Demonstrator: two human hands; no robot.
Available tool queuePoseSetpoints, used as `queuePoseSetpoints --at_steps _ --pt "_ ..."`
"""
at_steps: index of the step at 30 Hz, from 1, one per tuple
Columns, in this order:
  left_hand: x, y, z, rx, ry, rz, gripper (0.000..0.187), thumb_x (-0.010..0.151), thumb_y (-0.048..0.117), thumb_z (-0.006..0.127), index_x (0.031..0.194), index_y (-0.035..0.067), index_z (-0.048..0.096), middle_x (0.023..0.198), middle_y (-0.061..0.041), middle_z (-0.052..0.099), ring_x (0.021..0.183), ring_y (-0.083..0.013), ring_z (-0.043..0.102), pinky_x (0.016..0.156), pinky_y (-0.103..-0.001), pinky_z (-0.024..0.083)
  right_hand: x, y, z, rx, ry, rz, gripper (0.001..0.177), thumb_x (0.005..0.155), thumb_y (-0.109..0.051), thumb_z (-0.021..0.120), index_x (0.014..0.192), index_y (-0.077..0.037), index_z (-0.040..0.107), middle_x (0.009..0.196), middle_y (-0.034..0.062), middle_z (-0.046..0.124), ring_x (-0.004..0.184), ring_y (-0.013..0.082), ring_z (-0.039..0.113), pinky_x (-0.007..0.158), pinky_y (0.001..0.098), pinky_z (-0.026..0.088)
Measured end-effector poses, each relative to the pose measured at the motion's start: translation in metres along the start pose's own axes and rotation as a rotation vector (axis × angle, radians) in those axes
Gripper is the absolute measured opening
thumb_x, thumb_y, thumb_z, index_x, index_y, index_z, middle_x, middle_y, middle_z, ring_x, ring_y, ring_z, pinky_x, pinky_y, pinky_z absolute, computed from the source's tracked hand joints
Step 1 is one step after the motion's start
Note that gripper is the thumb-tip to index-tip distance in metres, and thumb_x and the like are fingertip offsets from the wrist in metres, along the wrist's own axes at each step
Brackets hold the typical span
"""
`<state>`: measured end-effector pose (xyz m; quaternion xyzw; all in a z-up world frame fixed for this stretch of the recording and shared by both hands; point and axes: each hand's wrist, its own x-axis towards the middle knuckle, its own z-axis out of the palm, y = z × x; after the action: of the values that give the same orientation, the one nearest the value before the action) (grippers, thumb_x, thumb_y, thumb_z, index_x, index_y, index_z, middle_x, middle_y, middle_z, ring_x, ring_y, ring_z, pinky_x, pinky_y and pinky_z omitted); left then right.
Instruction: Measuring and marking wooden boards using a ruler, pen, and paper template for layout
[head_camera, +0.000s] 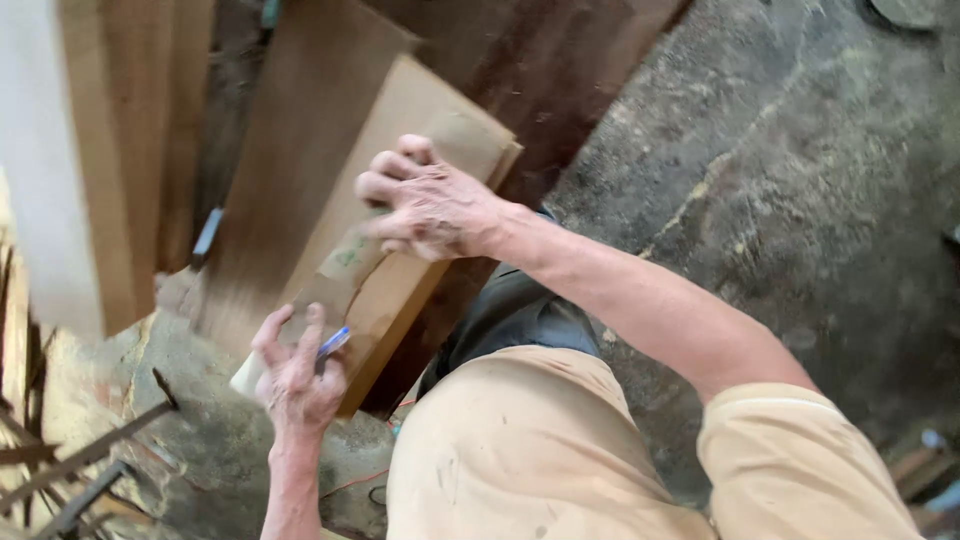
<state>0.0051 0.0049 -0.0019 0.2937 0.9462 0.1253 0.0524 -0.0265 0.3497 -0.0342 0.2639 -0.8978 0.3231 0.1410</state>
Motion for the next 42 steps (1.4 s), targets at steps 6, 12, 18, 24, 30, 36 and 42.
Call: queuePoseSetpoints --at_steps 6,12,18,24,30,36,42 --pt "0.009 0.012 -0.021 0.069 0.034 -0.063 0.058 0.077 0.011 0.064 0.131 0.031 0.072 0.140 -0.005 0.051 0.079 -0.0250 0.073 0.066 -0.041 0.061 -0.004 -0.024 0.019 -0.198 -0.113 0.130 0.016 0.091 -0.043 0.071 0.105 -0.037 0.068 0.125 0.0014 0.052 0.127 0.0310 0.044 0.097 0.0526 0.038" --pt "0.009 0.014 -0.016 -0.163 -0.012 -0.165 0.053 0.084 0.015 0.074 0.134 0.031 0.068 0.140 -0.004 0.048 0.088 -0.0332 0.074 0.073 -0.052 0.063 0.016 -0.077 0.026 -0.370 -0.054 0.087 0.023 0.080 -0.010 0.071 0.102 -0.015 0.074 0.101 0.0089 0.051 0.096 0.0325 0.052 0.086 0.0493 0.043" --pt "-0.003 0.001 -0.007 -0.208 -0.030 -0.140 0.061 0.080 0.007 0.070 0.134 0.037 0.066 0.142 0.000 0.038 0.115 -0.0267 0.069 0.090 -0.043 0.064 0.029 -0.087 0.031 -0.662 -0.165 0.203 0.032 0.079 -0.054 0.081 0.085 -0.027 0.065 0.101 -0.0006 0.049 0.098 0.0233 0.052 0.078 0.0411 0.036" --pt "-0.063 -0.021 0.004 -0.256 0.152 -0.218 0.049 0.085 0.015 0.082 0.125 0.043 0.074 0.134 0.007 0.050 0.100 -0.0166 0.065 0.062 -0.038 0.057 0.006 -0.070 0.025 -0.595 -0.193 0.091 0.043 0.088 -0.055 0.091 0.113 -0.027 0.070 0.113 0.0107 0.051 0.104 0.0311 0.050 0.078 0.0438 0.038" --pt "-0.093 -0.015 0.011 -0.395 0.304 -0.410 0.029 0.094 0.025 0.084 0.120 0.033 0.075 0.107 -0.001 0.047 0.077 -0.0164 0.059 0.057 -0.035 0.053 0.010 -0.060 0.025 -0.354 -0.319 -0.127 0.045 0.095 -0.014 0.079 0.134 -0.038 0.079 0.133 0.0094 0.054 0.110 0.0368 0.049 0.083 0.0514 0.037" --pt "-0.095 0.006 0.034 -0.473 0.534 -0.624 0.044 0.080 0.011 0.090 0.120 0.013 0.072 0.103 -0.008 0.053 0.088 -0.0237 0.060 0.081 -0.035 0.055 0.004 -0.063 0.036 -0.381 -0.185 -0.200 0.038 0.086 -0.019 0.079 0.122 -0.027 0.086 0.130 0.0097 0.057 0.114 0.0340 0.048 0.083 0.0491 0.035" --pt "-0.087 0.003 0.038 -0.550 0.557 -0.760 0.074 0.068 0.009 0.097 0.130 0.006 0.055 0.103 -0.010 0.064 0.091 -0.0286 0.057 0.088 -0.037 0.048 0.008 -0.072 0.040 -0.252 -0.123 -0.201 0.025 0.106 -0.038 0.082 0.126 -0.022 0.078 0.129 0.0162 0.061 0.111 0.0410 0.050 0.089 0.0553 0.033"
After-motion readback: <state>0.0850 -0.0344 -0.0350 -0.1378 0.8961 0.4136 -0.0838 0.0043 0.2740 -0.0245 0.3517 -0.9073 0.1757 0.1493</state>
